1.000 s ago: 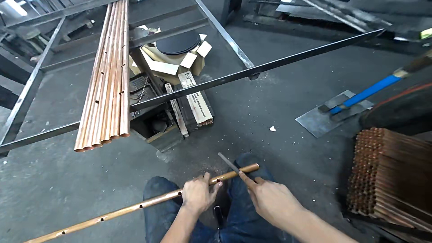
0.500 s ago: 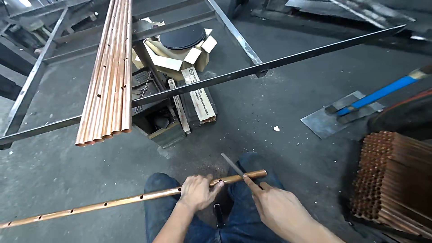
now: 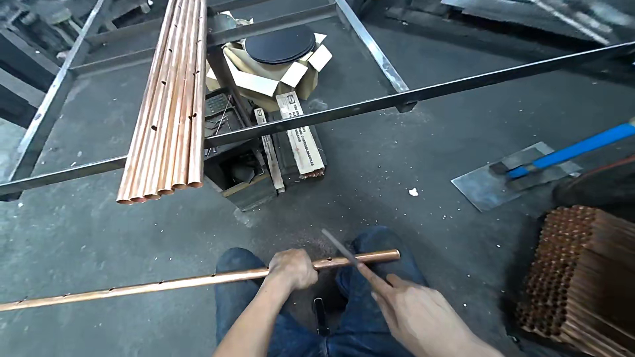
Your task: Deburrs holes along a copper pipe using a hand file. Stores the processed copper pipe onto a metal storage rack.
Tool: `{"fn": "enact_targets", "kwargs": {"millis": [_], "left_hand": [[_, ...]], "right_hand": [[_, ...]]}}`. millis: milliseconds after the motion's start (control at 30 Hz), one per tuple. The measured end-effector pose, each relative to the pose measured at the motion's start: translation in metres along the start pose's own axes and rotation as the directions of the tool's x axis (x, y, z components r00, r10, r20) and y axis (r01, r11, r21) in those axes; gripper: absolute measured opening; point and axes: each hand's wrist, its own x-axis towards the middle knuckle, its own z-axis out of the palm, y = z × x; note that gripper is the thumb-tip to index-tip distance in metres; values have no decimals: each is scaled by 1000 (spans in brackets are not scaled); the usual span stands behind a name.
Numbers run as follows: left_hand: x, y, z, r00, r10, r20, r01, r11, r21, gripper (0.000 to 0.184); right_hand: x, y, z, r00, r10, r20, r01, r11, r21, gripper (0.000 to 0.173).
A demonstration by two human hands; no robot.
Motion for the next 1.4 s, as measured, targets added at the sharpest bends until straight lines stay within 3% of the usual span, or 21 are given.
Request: {"fn": "enact_targets", "kwargs": {"millis": [167, 300, 367, 567, 633, 733, 900, 967, 1067, 1233, 1300, 1400], "left_hand": [[2, 2, -4, 1000, -4, 26, 5, 1000, -20, 39], [3, 7, -2, 1000, -21, -14, 21, 1000, 2, 38], [4, 7, -1, 999, -27, -32, 27, 1000, 6, 38], [1, 5, 1, 998, -30, -54, 30, 1000, -5, 39], [1, 7, 3, 997, -41, -73, 41, 999, -4, 39], [0, 6, 7, 992, -46, -121, 47, 999, 5, 37], [-2, 2, 11, 988, -38, -147, 37, 999, -11, 38], [-1, 3, 16, 984, -54, -171, 53, 999, -9, 37], [-6, 5, 19, 978, -65, -198, 65, 998, -3, 36], [-6, 1, 25, 972, -70, -222, 67, 997, -24, 35], [-4, 1, 33, 955, -67, -288, 61, 998, -29, 37], [-2, 1, 42, 925, -58, -375, 55, 998, -18, 38]], "right_hand": [[-43, -12, -13, 990, -117, 75, 111, 991, 81, 47], [5, -15, 4, 992, -121, -27, 121, 993, 2, 49], [28, -19, 3, 996, -85, 37, 85, 996, -14, 50], [-20, -24, -12, 993, -97, 67, 94, 994, 58, 48], [10, -28, -3, 996, -70, 51, 69, 997, 27, 50], [49, -38, -11, 979, -13, 205, 15, 1000, -9, 52], [-15, -32, -14, 991, -102, 89, 97, 994, 57, 48], [14, -30, -6, 993, -87, 76, 85, 996, 24, 49], [59, -37, -16, 969, -26, 248, 32, 999, -19, 52], [-13, -31, -31, 980, -125, 155, 121, 992, 36, 48], [11, -34, -25, 983, -85, 165, 82, 996, 26, 49], [59, -43, -25, 953, 4, 304, 7, 999, -33, 52]]}}
